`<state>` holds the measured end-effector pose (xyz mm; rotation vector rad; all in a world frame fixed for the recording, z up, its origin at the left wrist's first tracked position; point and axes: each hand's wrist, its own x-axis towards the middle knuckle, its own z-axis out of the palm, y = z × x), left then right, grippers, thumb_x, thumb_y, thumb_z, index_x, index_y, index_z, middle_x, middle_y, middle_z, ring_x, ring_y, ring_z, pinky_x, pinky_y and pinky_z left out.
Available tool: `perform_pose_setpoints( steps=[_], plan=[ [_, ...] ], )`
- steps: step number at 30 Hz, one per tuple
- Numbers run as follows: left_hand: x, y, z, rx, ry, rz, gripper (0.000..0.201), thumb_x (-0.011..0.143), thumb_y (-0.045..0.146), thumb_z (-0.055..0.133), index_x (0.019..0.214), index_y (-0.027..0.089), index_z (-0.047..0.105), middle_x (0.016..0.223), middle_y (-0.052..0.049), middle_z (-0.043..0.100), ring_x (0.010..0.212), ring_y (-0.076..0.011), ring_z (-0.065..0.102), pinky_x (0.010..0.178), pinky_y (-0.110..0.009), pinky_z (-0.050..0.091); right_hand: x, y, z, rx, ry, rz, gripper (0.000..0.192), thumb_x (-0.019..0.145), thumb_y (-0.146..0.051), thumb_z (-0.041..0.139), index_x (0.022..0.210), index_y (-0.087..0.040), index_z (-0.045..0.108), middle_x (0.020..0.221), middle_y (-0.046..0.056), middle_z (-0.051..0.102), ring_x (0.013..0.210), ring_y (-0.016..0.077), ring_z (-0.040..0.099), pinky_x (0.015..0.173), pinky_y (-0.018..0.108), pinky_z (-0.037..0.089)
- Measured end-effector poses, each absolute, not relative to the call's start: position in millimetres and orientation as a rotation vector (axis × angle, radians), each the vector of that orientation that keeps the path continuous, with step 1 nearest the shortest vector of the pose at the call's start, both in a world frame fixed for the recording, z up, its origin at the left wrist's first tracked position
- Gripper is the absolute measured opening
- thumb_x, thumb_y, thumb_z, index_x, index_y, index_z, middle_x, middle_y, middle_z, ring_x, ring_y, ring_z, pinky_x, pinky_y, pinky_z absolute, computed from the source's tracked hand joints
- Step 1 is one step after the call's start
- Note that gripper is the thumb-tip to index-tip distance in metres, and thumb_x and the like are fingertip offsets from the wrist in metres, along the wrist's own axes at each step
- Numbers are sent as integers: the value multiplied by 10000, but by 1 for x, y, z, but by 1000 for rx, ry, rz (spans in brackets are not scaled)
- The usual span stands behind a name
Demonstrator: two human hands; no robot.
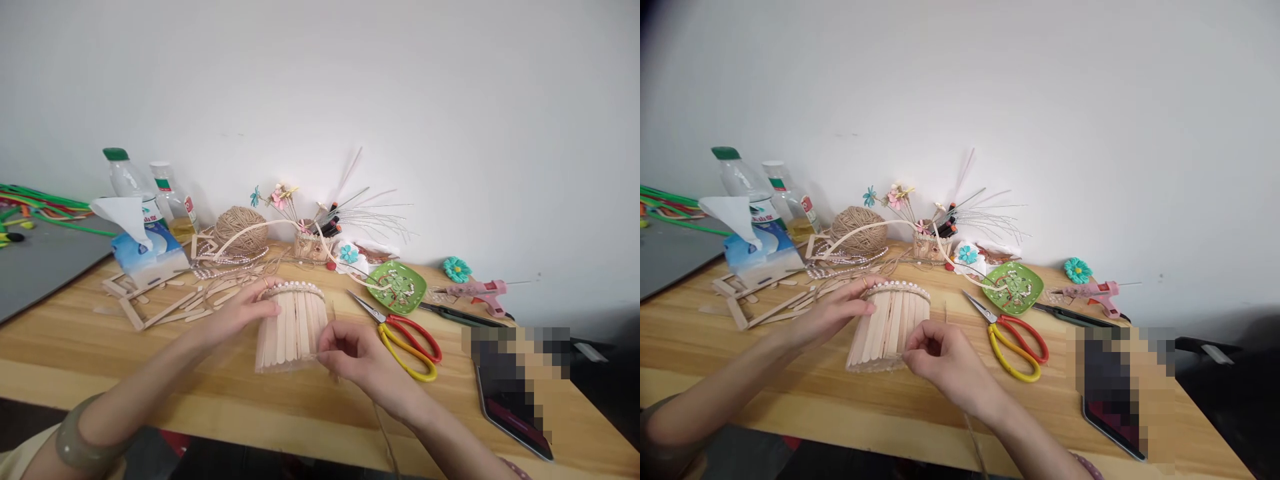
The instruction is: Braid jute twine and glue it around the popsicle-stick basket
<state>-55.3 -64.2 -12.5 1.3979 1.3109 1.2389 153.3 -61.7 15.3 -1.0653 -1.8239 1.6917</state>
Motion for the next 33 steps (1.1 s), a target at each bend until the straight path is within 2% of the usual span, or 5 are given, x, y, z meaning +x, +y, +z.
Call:
perform_pose_setpoints(
  steps=[3,11,18,26,33],
  plan=[
    [-49,-67,-21,1172,1270,1199,518,699,296,643,1197,263,505,1330,-65,487,1234,-250,424,976,-366,375,151,-62,11,-1087,-1801,1708,58,645,-193,538,616,-162,498,566,-51,445,540,80,394,522,208,298],
    [-32,-84,-11,928,1478,1149,555,744,387,588,1242,210,416,1410,-136,378,1264,-292,393,976,-421,378,147,-59,12,-1113,-1663,1787,77,646,-220,530,615,-164,488,558,-59,454,466,62,449,469,189,345],
    [-31,-86,-12,1029,1385,1097,507,773,380,543,1232,221,396,1246,-108,564,1206,-250,478,968,-392,406,140,-57,18,-1173,-1552,1781,74,594,-172,510,540,-171,459,501,-67,440,452,65,455,459,189,404],
    [-33,-90,-14,956,1373,1072,500,785,416,533,1231,244,388,1325,-90,486,1189,-255,487,931,-383,426,140,-55,20,-1203,-1586,1786,70,584,-168,484,525,-173,447,495,-68,435,431,66,472,431,186,392],
    [-32,-93,-14,930,1341,1104,444,813,436,475,1213,248,422,1279,-73,533,1163,-249,514,892,-359,464,138,-57,21,-1221,-1651,1737,66,598,-163,479,541,-174,449,513,-59,458,447,77,502,430,187,374]
  ],
)
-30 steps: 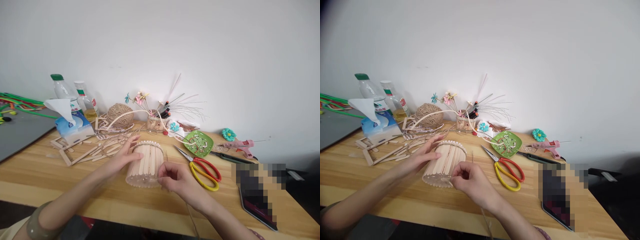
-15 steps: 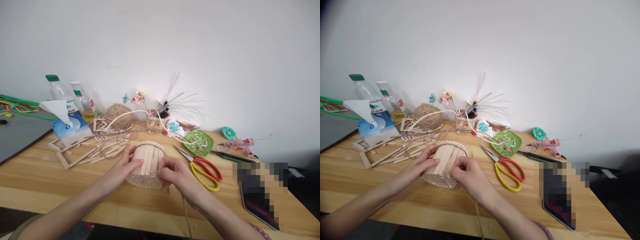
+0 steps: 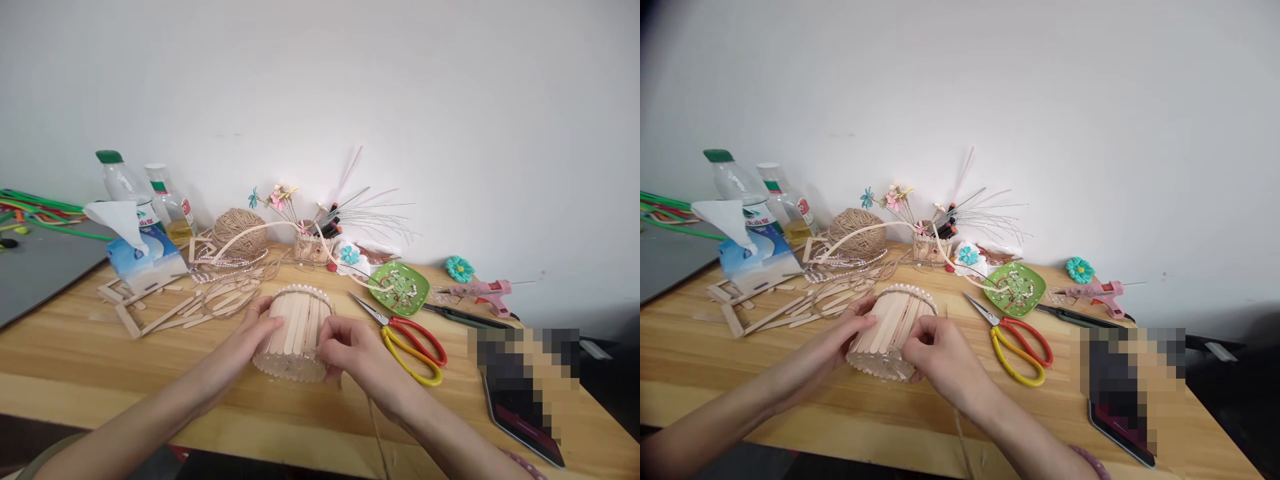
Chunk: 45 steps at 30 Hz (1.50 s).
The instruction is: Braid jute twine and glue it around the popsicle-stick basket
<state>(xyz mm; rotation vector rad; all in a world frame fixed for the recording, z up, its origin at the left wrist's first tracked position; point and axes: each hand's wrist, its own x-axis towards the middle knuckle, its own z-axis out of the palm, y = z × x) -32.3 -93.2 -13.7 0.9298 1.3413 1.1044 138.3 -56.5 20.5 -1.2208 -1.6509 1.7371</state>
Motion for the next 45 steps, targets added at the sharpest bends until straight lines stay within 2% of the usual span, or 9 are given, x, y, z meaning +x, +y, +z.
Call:
perform_pose_setpoints(
  steps=[6,14,18,24,31,35,38,45],
  plan=[
    [-29,-96,-11,840,1308,1068,574,795,459,506,1312,288,327,1359,-77,448,1201,-270,472,976,-423,394,139,-58,19,-1225,-1688,1700,77,598,-150,482,533,-171,447,489,-62,449,449,73,497,462,188,370],
    [-27,-99,-4,928,1362,1038,732,758,453,552,1374,223,229,1467,-116,268,1317,-300,292,1056,-430,266,137,-59,18,-1252,-1684,1684,84,594,-125,472,525,-169,452,499,-63,450,453,72,502,465,186,391],
    [-25,-98,-1,942,1400,1011,830,719,489,597,1370,171,192,1412,-162,345,1312,-308,296,1052,-427,264,136,-59,21,-1282,-1709,1666,108,594,-98,470,516,-169,448,487,-68,445,444,68,493,453,181,375],
    [-21,-98,3,967,1406,984,960,646,483,673,1379,174,136,1347,-166,422,1254,-324,377,1005,-418,323,136,-60,23,-1296,-1738,1650,128,609,-79,466,520,-169,452,467,-72,438,433,67,484,445,179,355],
    [-22,-101,7,856,1422,876,900,663,536,636,1379,312,139,1331,-135,441,1166,-383,452,870,-495,409,137,-61,21,-1279,-1698,1668,119,608,-88,471,522,-170,459,476,-68,445,447,71,485,459,184,371],
    [-21,-102,7,831,1369,946,783,712,535,576,1361,316,197,1391,-111,378,1201,-355,426,903,-464,396,138,-62,21,-1265,-1623,1708,117,602,-82,460,523,-167,454,479,-65,456,446,66,480,471,181,382],
    [-20,-103,7,818,1378,948,741,728,532,548,1353,334,202,1388,-89,391,1206,-341,429,899,-469,399,138,-63,22,-1272,-1605,1706,120,602,-83,459,519,-169,448,476,-64,455,447,66,473,465,178,383],
    [-16,-103,8,898,1463,937,796,693,490,593,1332,249,184,1321,-120,450,1192,-299,445,960,-407,360,135,-63,22,-1281,-1644,1674,104,602,-90,468,535,-169,452,502,-67,431,451,68,465,462,184,399]
  ],
)
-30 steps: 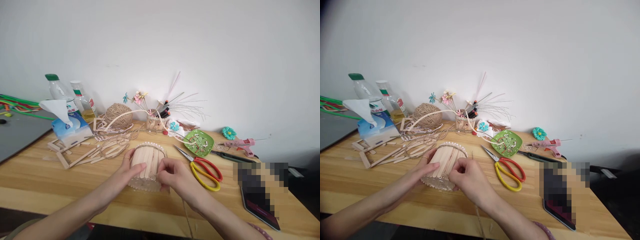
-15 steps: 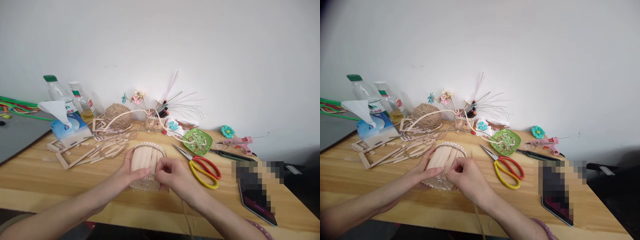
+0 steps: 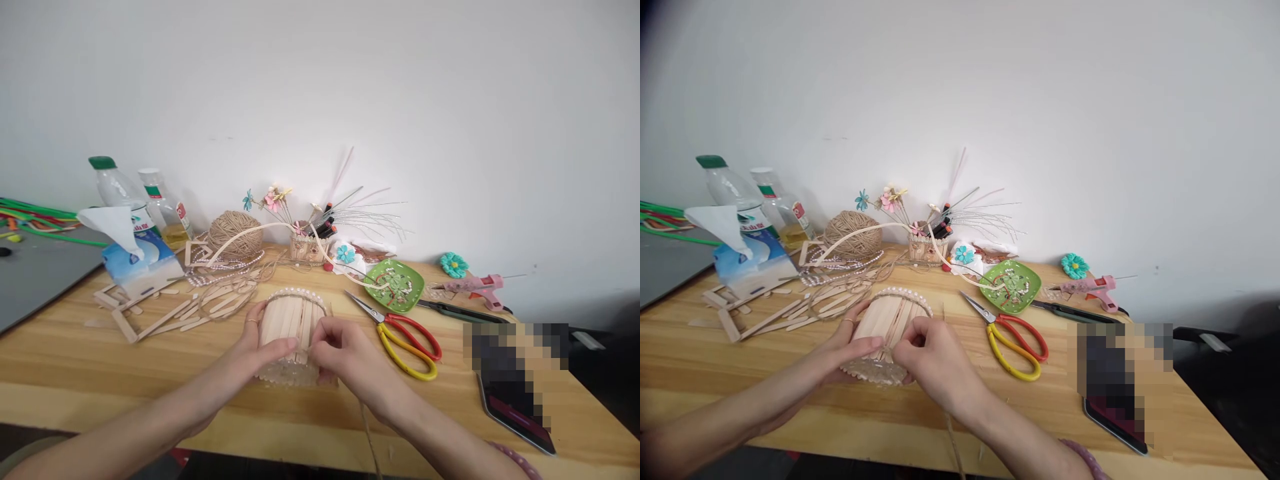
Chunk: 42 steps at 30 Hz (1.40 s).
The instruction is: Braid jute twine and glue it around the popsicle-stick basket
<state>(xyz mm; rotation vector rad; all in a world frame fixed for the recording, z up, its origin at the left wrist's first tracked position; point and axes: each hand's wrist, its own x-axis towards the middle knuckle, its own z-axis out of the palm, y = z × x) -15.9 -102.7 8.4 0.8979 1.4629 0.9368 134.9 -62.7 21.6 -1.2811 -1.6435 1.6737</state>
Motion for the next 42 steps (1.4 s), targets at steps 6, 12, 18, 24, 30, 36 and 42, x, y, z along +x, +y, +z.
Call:
perform_pose_setpoints(
  steps=[6,12,18,24,30,36,42],
  plan=[
    [-13,-106,18,900,1495,854,770,725,458,555,1342,269,134,1322,-107,460,1124,-297,498,790,-373,447,135,-63,20,-1265,-1691,1642,92,602,-99,469,541,-166,453,504,-67,432,456,64,467,460,180,389],
    [-13,-106,11,818,1457,1002,850,661,373,663,1347,235,178,1294,-129,495,1123,-295,511,890,-389,423,136,-65,21,-1253,-1710,1679,103,629,-94,485,563,-169,461,527,-63,438,449,62,459,448,181,399],
    [-27,-113,6,696,1330,1085,846,684,350,668,1382,296,193,1384,-118,413,1146,-333,497,892,-441,413,142,-64,24,-1201,-1816,1643,137,730,-229,582,640,-168,499,527,-66,432,425,50,345,398,185,255],
    [-41,-118,5,627,1091,1236,778,746,318,612,1397,301,187,1297,-79,529,1120,-290,528,835,-383,451,148,-61,26,-1001,-1908,1609,232,772,-340,580,643,-150,545,574,-45,427,526,76,339,481,214,246],
    [-46,-120,-4,553,887,1320,665,769,281,554,1380,240,294,1177,-92,624,1111,-313,532,839,-411,462,153,-62,27,-1028,-1898,1618,345,734,-482,591,658,-147,559,576,-35,435,541,89,346,500,222,248],
    [-53,-121,-8,497,737,1356,588,758,319,561,1318,211,419,1099,-93,667,1081,-335,541,872,-477,451,156,-63,32,-1004,-1847,1616,431,681,-571,611,644,-146,551,573,-39,424,543,83,324,504,224,226],
    [-48,-121,-5,472,626,1356,580,754,406,547,1295,222,450,1083,-82,676,1159,-345,485,949,-512,388,156,-64,35,-970,-1750,1663,456,623,-589,660,642,-151,535,583,-42,431,546,80,316,509,231,209]
  ],
)
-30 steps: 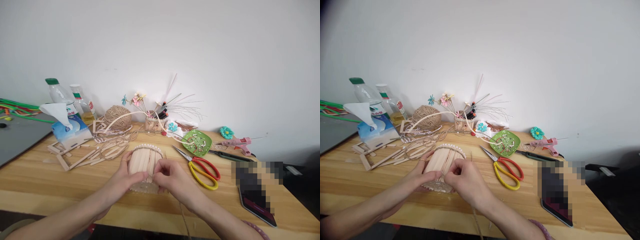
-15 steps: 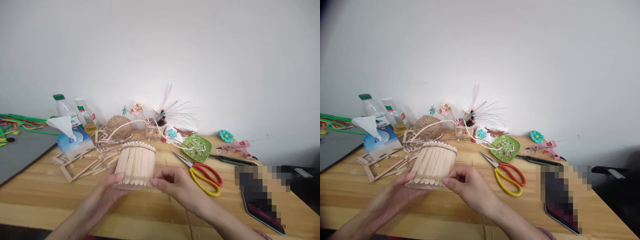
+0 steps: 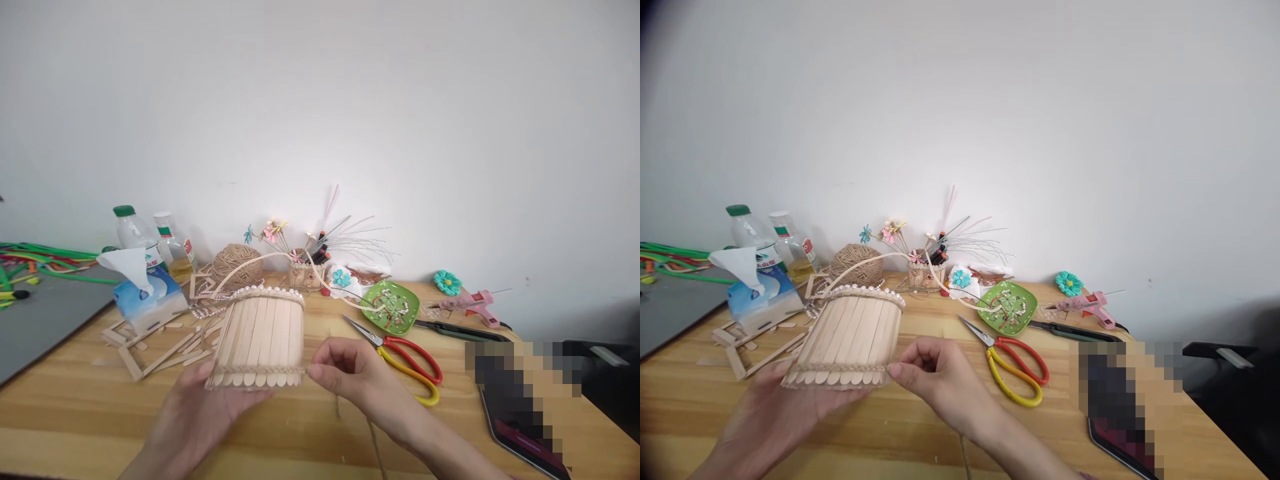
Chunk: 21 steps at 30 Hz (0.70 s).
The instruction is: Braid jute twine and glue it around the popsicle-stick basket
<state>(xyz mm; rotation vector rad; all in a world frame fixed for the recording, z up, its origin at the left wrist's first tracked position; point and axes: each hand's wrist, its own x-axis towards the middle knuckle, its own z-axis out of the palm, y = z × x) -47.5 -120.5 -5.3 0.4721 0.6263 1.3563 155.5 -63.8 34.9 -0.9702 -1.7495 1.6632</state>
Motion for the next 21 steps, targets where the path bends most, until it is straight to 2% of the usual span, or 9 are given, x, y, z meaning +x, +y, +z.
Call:
perform_pose_setpoints(
  steps=[7,13,17,21],
  plan=[
    [-40,-121,-1,424,533,1386,640,703,423,594,1302,269,428,1161,-60,643,1193,-356,452,993,-558,327,154,-68,42,-899,-1677,1725,453,602,-566,692,636,-143,534,584,-41,440,553,81,317,519,233,208],
    [-35,-123,4,471,480,1346,730,697,570,547,1342,279,365,1203,-67,617,1255,-328,385,1028,-535,295,153,-67,40,-857,-1565,1801,454,514,-499,778,645,-156,511,586,-52,467,541,73,333,513,220,213],
    [-31,-121,-2,446,447,1397,738,673,635,510,1321,303,388,1217,-57,607,1250,-341,386,991,-532,340,155,-65,39,-860,-1522,1768,473,483,-459,809,688,-167,498,551,-76,441,524,67,320,505,210,204],
    [-23,-121,3,459,491,1369,728,693,607,483,1336,286,365,1237,-66,592,1203,-335,446,973,-518,360,155,-65,38,-801,-1479,1801,486,459,-441,823,660,-171,472,558,-75,450,531,65,335,507,205,212]
  ],
)
